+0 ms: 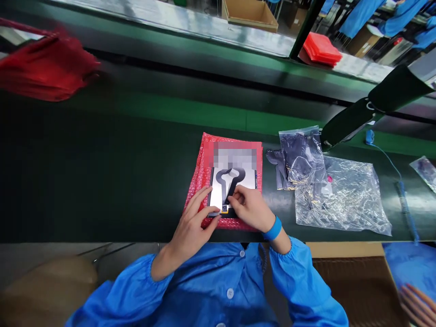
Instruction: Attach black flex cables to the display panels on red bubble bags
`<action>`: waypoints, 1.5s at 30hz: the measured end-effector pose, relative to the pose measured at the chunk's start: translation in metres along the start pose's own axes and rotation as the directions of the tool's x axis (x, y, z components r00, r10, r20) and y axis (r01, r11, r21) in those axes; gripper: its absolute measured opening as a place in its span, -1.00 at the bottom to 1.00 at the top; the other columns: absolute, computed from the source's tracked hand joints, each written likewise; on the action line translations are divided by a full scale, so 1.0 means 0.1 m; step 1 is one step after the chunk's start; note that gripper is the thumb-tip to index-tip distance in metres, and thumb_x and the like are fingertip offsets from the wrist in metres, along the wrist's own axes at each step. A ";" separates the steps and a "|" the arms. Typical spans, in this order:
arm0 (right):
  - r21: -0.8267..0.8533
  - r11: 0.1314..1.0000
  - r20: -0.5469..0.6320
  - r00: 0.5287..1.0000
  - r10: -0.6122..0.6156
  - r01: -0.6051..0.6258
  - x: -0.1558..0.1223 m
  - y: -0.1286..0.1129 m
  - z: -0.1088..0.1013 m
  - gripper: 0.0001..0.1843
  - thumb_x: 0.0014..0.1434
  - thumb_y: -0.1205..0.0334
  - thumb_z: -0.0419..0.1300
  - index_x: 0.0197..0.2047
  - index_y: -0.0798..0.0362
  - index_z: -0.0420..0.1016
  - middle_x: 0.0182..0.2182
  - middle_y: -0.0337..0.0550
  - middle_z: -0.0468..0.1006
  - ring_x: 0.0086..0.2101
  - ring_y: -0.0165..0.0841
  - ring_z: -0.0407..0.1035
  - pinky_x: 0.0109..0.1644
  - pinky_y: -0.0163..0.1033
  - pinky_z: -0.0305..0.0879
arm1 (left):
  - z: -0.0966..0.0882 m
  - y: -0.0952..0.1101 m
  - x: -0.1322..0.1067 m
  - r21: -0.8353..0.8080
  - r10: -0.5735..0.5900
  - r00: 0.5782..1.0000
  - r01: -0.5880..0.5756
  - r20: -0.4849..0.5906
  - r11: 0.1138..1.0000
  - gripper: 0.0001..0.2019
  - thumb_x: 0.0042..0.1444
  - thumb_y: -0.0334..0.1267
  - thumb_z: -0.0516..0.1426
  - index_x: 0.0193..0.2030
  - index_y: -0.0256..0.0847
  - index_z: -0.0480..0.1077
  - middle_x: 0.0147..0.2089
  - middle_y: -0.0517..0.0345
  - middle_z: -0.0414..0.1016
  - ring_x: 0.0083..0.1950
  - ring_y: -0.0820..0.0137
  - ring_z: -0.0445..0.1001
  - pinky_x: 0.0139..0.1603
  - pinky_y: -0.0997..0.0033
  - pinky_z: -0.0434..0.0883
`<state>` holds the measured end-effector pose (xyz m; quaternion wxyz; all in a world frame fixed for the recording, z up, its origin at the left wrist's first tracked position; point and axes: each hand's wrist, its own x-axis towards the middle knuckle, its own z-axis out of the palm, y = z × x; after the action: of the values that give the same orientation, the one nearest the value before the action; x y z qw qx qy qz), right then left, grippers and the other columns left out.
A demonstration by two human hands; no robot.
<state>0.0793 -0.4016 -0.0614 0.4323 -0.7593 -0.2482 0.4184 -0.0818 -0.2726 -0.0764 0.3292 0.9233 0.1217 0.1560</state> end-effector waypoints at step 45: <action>-0.542 0.819 -0.268 0.885 -0.382 0.189 -0.83 -0.02 0.57 -0.65 0.47 0.34 -0.02 0.03 0.21 0.60 -0.28 -0.20 0.67 -0.40 -0.42 0.58 -0.34 -0.32 0.37 | -0.53 -0.85 -0.10 -0.125 -0.061 0.972 0.092 0.226 0.988 -0.48 0.24 -0.08 0.23 0.34 0.14 0.38 0.50 0.16 0.19 0.57 -0.06 0.09 0.46 -0.28 0.38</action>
<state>-0.0126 -0.4370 -0.0406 0.3172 -0.8621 -0.3765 0.1201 -0.1214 -0.1814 -0.0944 0.4080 0.9052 0.1090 0.0471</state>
